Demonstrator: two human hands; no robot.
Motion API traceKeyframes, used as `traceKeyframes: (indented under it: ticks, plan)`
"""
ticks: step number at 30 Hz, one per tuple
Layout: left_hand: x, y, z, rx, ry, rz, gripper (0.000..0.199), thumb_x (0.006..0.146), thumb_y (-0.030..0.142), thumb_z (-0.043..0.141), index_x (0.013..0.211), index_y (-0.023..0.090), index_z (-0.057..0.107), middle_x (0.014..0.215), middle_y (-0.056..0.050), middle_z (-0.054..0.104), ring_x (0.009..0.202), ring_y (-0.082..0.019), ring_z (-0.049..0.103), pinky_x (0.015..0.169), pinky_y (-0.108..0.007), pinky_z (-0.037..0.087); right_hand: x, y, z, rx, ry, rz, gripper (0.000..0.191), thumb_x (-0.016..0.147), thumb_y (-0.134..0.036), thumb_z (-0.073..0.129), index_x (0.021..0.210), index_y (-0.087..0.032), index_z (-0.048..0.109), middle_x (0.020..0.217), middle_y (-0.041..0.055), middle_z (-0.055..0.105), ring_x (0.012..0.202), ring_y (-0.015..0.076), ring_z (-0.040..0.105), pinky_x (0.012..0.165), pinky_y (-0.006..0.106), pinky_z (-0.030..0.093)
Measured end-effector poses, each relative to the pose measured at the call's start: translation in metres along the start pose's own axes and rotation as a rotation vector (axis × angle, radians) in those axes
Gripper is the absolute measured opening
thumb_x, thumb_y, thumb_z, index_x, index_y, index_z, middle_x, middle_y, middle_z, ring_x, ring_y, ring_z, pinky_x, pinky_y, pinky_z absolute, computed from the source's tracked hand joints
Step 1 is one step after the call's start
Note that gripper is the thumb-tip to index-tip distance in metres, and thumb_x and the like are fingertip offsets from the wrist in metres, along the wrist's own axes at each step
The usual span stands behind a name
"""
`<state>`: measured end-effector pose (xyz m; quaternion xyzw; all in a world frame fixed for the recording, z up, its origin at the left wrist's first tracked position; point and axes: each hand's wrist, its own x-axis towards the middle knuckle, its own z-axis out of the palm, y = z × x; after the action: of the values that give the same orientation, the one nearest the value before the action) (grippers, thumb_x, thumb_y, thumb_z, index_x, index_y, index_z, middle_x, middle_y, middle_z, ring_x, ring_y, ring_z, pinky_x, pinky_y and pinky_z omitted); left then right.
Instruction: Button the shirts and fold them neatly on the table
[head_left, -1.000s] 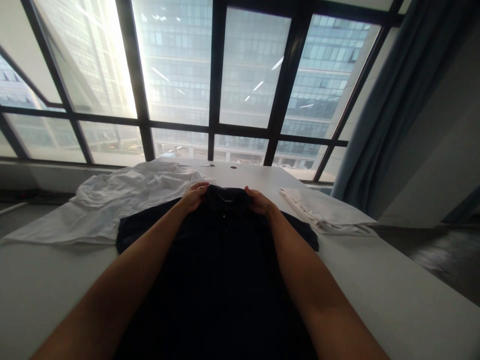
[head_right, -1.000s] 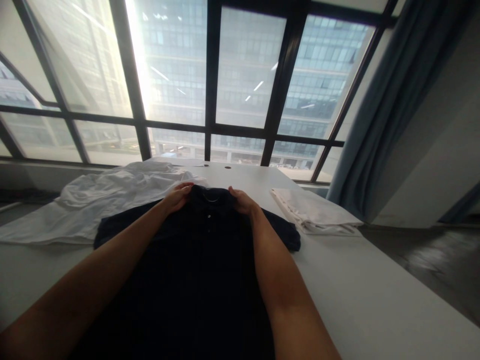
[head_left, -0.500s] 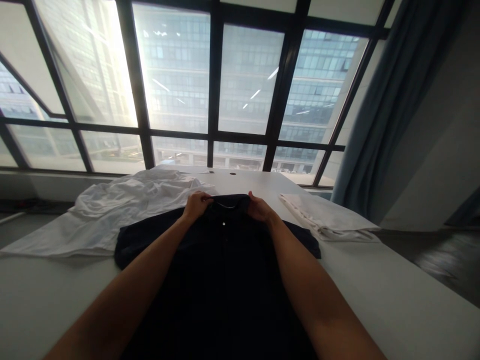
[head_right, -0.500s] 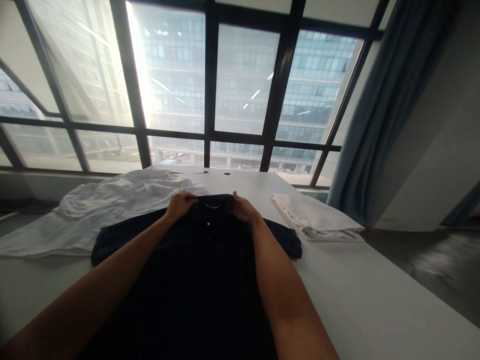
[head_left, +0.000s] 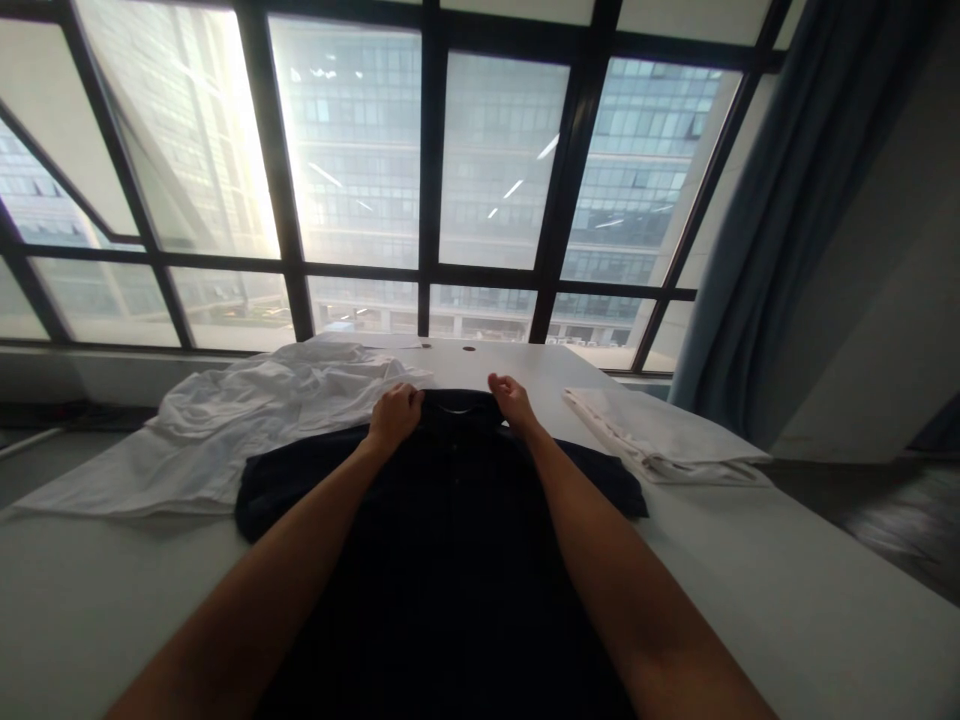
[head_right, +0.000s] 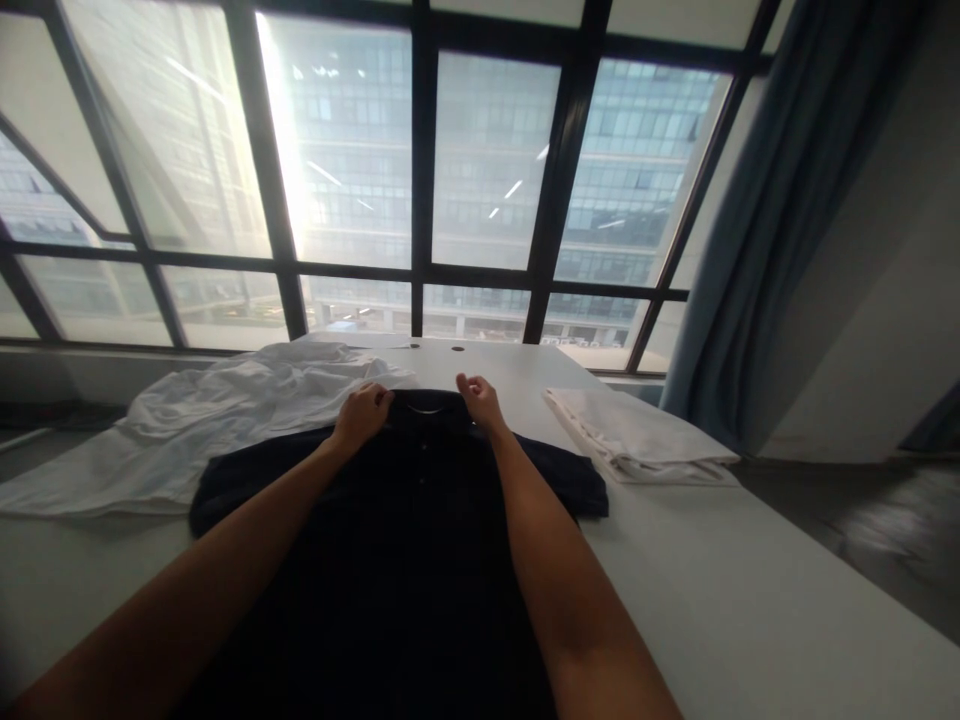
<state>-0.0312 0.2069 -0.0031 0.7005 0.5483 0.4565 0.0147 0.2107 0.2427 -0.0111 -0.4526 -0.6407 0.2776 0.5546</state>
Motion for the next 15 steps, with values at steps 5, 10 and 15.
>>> traceKeyframes:
  ticks: [5, 10, 15]
  plan:
    - [-0.001, 0.001, -0.007, 0.155, 0.026, -0.042, 0.025, 0.092, 0.031, 0.044, 0.078, 0.018, 0.062, 0.091, -0.013, 0.065, 0.089, -0.027, 0.061, 0.08, -0.034, 0.042, -0.004, -0.012, -0.004, -0.376, -0.042, -0.233, 0.023, 0.068, -0.042, 0.074, 0.074, -0.021, 0.067, 0.082, 0.003, 0.061, 0.071, 0.0167, 0.055, 0.074, 0.032, 0.045]
    - [0.0, 0.001, -0.008, 0.133, 0.038, -0.031, 0.026, 0.091, 0.034, 0.047, 0.077, 0.019, 0.062, 0.091, -0.012, 0.065, 0.088, -0.026, 0.06, 0.081, -0.033, 0.043, -0.001, -0.024, -0.007, -0.492, -0.12, -0.209, 0.009, 0.074, -0.03, 0.07, 0.071, -0.023, 0.074, 0.075, 0.0061, 0.067, 0.081, 0.0234, 0.06, 0.084, 0.034, 0.042]
    - [0.009, -0.011, -0.005, -0.08, 0.019, 0.021, 0.029, 0.089, 0.038, 0.05, 0.07, 0.02, 0.063, 0.083, -0.01, 0.065, 0.089, -0.025, 0.059, 0.087, -0.032, 0.042, 0.002, -0.021, -0.01, -0.399, -0.038, -0.13, 0.03, 0.085, -0.048, 0.059, 0.084, -0.022, 0.074, 0.084, 0.0075, 0.071, 0.087, 0.0253, 0.063, 0.086, 0.035, 0.042]
